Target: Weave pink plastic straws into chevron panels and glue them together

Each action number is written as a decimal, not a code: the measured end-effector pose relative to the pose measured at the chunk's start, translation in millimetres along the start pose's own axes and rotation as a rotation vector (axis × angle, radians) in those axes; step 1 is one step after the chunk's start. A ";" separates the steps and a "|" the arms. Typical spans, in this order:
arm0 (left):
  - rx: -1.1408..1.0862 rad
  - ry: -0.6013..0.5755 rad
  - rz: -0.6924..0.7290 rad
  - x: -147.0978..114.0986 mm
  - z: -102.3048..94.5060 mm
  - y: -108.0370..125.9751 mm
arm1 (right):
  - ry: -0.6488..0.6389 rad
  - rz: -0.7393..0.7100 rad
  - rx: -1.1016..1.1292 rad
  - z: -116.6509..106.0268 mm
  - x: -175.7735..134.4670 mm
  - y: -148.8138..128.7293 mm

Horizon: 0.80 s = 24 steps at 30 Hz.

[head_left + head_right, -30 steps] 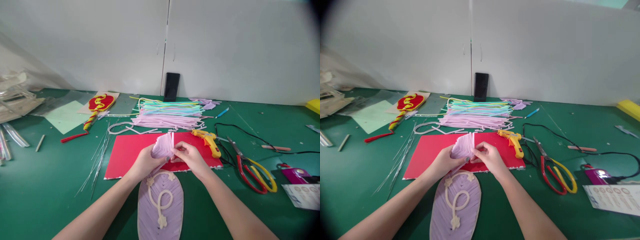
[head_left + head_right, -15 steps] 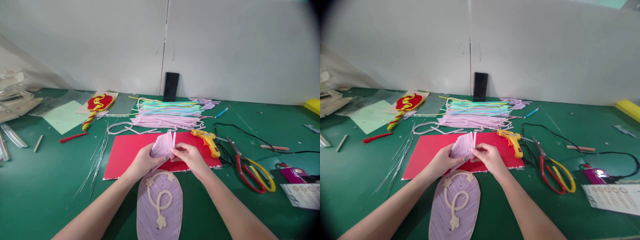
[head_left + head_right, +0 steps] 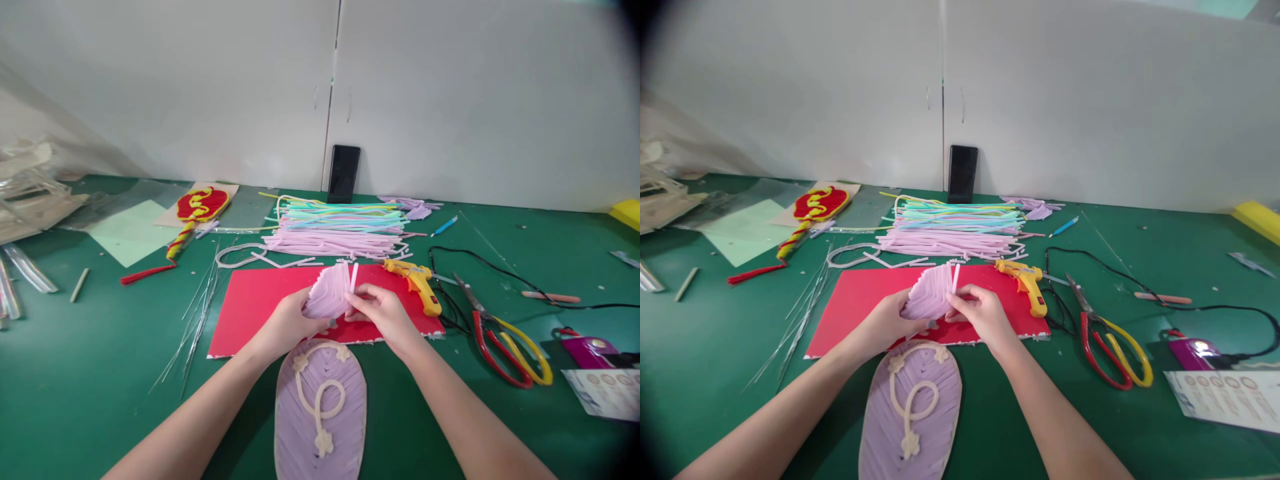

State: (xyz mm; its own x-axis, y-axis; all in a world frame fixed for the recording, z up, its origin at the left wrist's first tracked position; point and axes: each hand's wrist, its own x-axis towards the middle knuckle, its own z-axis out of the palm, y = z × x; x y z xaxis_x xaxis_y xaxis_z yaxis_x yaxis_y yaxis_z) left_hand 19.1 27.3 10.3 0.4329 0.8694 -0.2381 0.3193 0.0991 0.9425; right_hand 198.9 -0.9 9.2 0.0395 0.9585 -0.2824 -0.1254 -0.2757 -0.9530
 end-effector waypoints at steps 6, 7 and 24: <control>-0.031 -0.071 -0.050 -3.3 -1.8 8.8 | -0.023 -0.055 0.051 -7.3 2.4 2.4; -0.041 -0.090 -0.052 -3.9 -1.8 10.2 | -0.023 -0.057 0.060 -8.4 2.9 2.6; -0.042 -0.150 -0.037 -3.1 -2.6 9.5 | -0.040 -0.047 0.054 -8.5 1.1 -0.5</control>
State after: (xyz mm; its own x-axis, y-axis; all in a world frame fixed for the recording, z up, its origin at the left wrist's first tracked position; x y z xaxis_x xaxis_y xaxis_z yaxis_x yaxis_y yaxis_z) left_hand 18.7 26.9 20.6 0.5433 0.7832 -0.3022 0.3033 0.1525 0.9406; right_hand 207.4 -0.3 8.5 0.0073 0.9726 -0.2323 -0.1776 -0.2274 -0.9575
